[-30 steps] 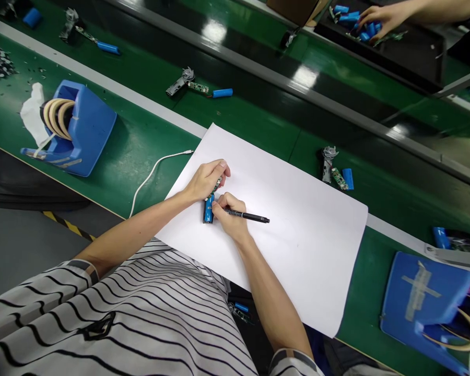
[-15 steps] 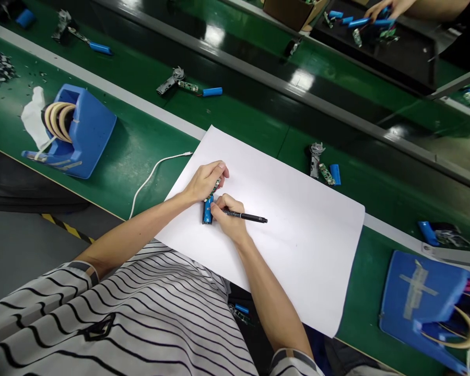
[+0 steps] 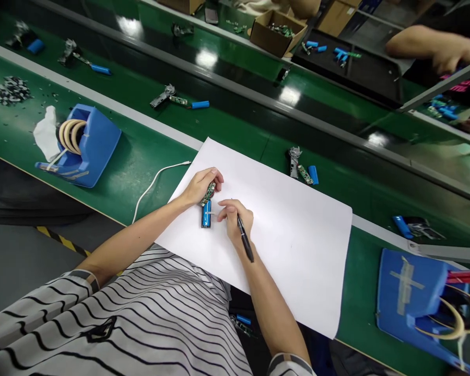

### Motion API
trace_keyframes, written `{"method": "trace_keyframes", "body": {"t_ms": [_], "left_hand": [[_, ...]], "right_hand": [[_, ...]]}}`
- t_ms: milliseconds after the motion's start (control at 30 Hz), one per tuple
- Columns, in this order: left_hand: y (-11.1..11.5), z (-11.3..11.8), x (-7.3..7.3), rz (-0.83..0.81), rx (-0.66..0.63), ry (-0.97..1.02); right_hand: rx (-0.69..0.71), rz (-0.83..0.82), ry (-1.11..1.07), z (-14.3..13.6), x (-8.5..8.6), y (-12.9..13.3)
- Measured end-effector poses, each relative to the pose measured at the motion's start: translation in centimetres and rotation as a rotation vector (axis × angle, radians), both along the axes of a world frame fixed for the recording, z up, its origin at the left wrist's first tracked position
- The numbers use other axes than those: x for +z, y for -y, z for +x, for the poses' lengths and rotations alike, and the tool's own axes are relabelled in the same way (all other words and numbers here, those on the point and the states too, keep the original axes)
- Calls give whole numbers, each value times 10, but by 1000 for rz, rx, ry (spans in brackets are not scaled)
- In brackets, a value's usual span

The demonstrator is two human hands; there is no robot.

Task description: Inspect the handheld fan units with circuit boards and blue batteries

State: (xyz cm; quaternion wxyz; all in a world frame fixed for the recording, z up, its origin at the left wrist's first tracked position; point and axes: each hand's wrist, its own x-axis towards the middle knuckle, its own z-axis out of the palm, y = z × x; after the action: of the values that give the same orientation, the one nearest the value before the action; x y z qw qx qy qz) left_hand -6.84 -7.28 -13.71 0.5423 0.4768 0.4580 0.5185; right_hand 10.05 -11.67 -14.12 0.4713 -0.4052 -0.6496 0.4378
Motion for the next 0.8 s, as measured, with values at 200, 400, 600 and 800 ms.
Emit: {"method": "trace_keyframes", "body": {"t_ms": [200, 400, 600, 800], "left_hand": [[-7, -2, -4, 17, -2, 90], [-12, -8, 1, -29, 68, 145], [-13, -6, 2, -66, 75, 169], [-14, -2, -6, -24, 70, 153]], "right_hand": [[-45, 319, 220, -6, 9, -4], [259, 622, 474, -11, 32, -42], [541, 713, 648, -14, 48, -66], [621, 778, 684, -9, 54, -64]]}}
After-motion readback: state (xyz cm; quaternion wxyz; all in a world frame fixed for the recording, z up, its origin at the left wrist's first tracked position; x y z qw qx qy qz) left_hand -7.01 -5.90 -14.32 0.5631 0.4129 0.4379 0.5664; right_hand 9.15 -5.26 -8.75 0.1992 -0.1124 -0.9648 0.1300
